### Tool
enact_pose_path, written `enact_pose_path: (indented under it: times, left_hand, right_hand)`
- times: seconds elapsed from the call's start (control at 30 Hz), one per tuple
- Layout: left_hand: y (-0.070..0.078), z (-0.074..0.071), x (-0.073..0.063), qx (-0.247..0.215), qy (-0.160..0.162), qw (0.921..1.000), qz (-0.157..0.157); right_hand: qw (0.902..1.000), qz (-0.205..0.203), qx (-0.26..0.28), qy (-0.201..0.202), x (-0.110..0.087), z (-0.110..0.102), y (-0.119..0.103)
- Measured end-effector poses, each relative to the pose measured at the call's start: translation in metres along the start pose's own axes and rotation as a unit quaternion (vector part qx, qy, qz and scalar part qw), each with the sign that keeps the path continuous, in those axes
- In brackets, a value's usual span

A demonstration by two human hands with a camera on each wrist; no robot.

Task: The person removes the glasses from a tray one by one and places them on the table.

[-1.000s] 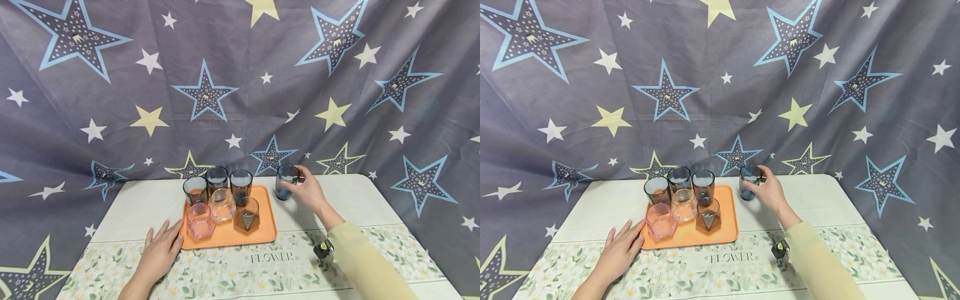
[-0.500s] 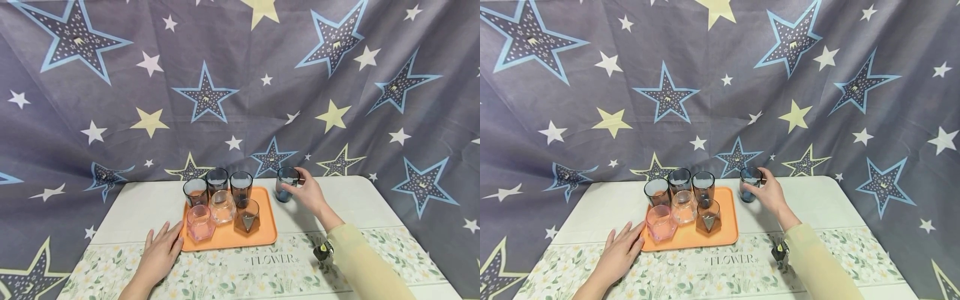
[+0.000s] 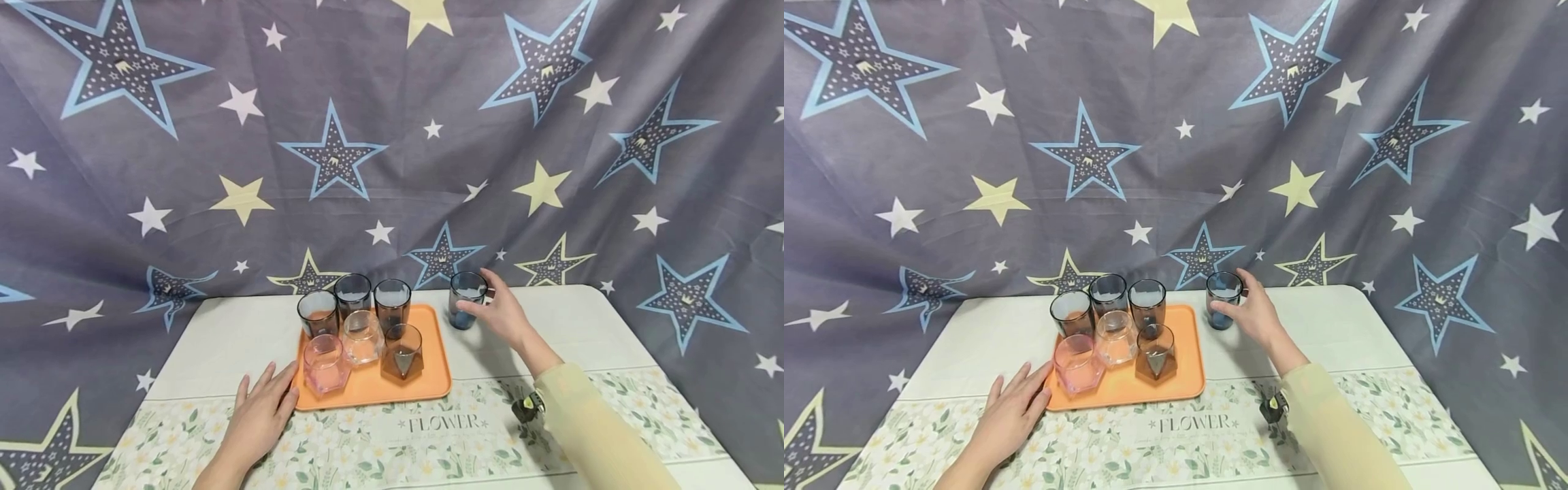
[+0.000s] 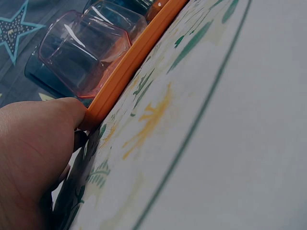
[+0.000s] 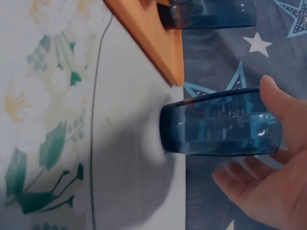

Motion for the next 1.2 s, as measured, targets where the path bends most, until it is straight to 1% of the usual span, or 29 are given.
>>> enact_pose_path:
  times: [0.1,0.2,0.3,0.43,0.6,0.83,0.97,1.07,1.2]
  left_hand:
    - [0.000,-0.001,-0.001,-0.001,0.004,1.0000,0.001]
    - [0.001,-0.001,-0.001,0.000,0.006,1.0000,0.000]
    - [0.000,0.000,-0.001,0.002,0.010,0.9999,0.001]
    - [0.000,0.000,-0.001,0.001,0.013,0.9999,0.004]
    - [0.001,0.000,-0.002,0.000,0.013,0.9999,0.006]
    - [-0.001,0.001,-0.001,0.003,0.015,0.9999,0.006]
    - [-0.002,0.001,-0.001,0.002,0.017,0.9998,0.009]
    - [-0.002,0.000,-0.001,0.000,0.016,0.9998,0.010]
    - [-0.002,0.000,-0.001,-0.001,0.014,0.9999,0.008]
  right_hand:
    - [0.9994,-0.014,-0.026,0.018,-0.002,-0.002,-0.009]
    - [0.9970,-0.032,-0.056,0.041,-0.005,-0.003,-0.023]
    - [0.9951,-0.057,-0.060,0.054,-0.007,-0.001,-0.037]
    - [0.9929,-0.087,-0.060,0.054,-0.009,0.006,-0.050]
    - [0.9916,-0.105,-0.060,0.046,-0.011,0.016,-0.062]
    - [0.9913,-0.125,-0.040,0.011,-0.010,0.031,-0.078]
    - [0.9901,-0.133,-0.046,-0.005,-0.009,0.041,-0.085]
    - [0.9900,-0.130,-0.053,-0.016,-0.007,0.049,-0.089]
    - [0.9913,-0.118,-0.043,-0.039,-0.005,0.061,-0.092]
Point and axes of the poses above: each hand's wrist, its own x-axis towards the middle knuckle, its own z-axis out of the palm, y = z × x, the point moved 2 cm from there along x, towards the middle knuckle, and after that the axes turned 6 degrees about -y, right-handed, at the moved point
